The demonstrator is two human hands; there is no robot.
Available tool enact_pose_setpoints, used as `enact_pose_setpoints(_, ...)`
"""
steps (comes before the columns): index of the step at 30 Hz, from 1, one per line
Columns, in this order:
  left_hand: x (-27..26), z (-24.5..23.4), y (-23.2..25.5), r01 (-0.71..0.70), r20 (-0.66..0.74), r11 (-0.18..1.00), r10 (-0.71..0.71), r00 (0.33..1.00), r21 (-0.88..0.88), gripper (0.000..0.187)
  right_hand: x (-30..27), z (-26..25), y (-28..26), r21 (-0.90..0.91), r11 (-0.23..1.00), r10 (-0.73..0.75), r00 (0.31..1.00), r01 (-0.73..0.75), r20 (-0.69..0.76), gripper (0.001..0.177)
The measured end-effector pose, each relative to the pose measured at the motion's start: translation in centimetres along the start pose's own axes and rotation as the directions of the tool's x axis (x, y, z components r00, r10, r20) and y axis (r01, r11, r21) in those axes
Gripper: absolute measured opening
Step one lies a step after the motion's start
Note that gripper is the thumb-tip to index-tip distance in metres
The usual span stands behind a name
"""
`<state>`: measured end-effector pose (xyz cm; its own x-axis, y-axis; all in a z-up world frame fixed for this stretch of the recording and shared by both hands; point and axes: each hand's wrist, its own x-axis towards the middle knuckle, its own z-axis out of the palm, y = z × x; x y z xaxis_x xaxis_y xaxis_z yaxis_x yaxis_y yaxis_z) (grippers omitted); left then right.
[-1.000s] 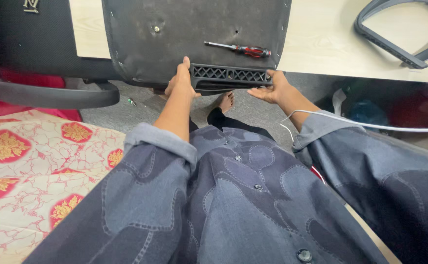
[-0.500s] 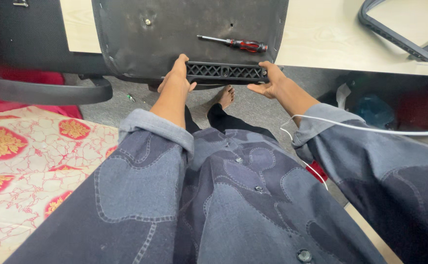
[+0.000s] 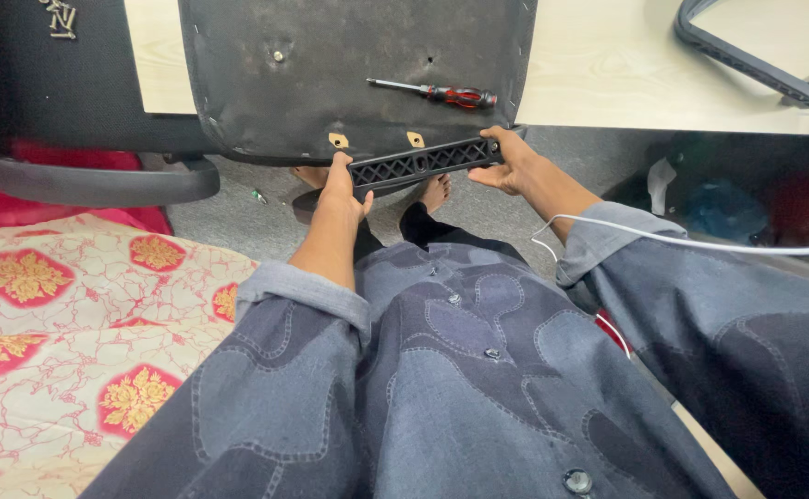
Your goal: The person assembles a chair by attaching a black plastic frame to the underside of the seat using a screwdriver and screws. They align the frame, insert screws, and tighten them to secure the frame to the seat.
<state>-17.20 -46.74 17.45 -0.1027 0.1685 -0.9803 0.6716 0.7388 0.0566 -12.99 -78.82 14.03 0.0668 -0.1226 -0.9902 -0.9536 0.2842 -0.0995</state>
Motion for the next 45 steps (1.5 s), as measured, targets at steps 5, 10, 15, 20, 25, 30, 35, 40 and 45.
enact_pose_setpoints(5, -2.5, -0.8, -1.4, -0.02, -0.126, 0.993, 0.005, 0.992, -0.117, 0.102, 0.0, 0.0, -0.5, -0.01, 1.0, -0.001, 0.999, 0.002, 0.054, 0.069)
enact_pose_setpoints(10, -5.8, 0.1, -1.4, -0.054, -0.244, 0.992, 0.025, 0.97, -0.113, 0.127, 1.4, -0.6, -0.2, 0.224, 0.971, 0.054, 0.992, -0.078, 0.111, 0.063)
enact_pose_setpoints(15, -7.1, 1.4, -2.4, -0.107, -0.106, 0.99, 0.117, 0.987, 0.088, 0.147, 0.7, -4.8, 5.0, 0.521, 0.85, -0.033, 0.979, -0.078, 0.2, 0.062)
enact_pose_setpoints(20, -7.2, 2.4, -3.3, -0.068, -0.097, 0.984, 0.085, 0.992, 0.163, 0.147, -2.6, -7.7, 8.7, 0.668, 0.733, -0.018, 0.978, -0.128, 0.208, 0.08)
enact_pose_setpoints(25, -8.1, 1.7, -4.1, -0.013, -0.149, 0.991, 0.033, 0.988, 0.133, 0.144, -5.6, -8.6, 9.7, 0.676, 0.733, -0.117, 0.967, -0.071, 0.228, 0.095)
enact_pose_setpoints(30, -9.8, -0.4, -4.0, -0.002, -0.144, 1.0, 0.004, 0.99, 0.008, 0.119, -6.1, -8.3, 8.8, 0.618, 0.786, -0.198, 0.944, -0.007, 0.263, 0.074)
enact_pose_setpoints(35, -11.9, -1.9, -4.7, -0.044, -0.143, 0.995, 0.032, 0.989, -0.085, 0.117, -4.7, -7.7, 8.4, 0.493, 0.864, -0.286, 0.903, 0.099, 0.32, 0.048)
enact_pose_setpoints(40, -12.9, -3.6, -5.9, -0.058, -0.172, 0.989, 0.034, 0.984, -0.139, 0.117, -4.5, -8.4, 8.1, 0.43, 0.892, -0.336, 0.844, 0.142, 0.418, 0.039)
enact_pose_setpoints(45, -10.9, -4.7, -6.1, -0.036, 0.115, 0.999, 0.034, 0.993, 0.021, 0.059, -6.8, -8.4, 9.0, 0.484, 0.858, -0.398, 0.819, 0.172, 0.413, 0.035)
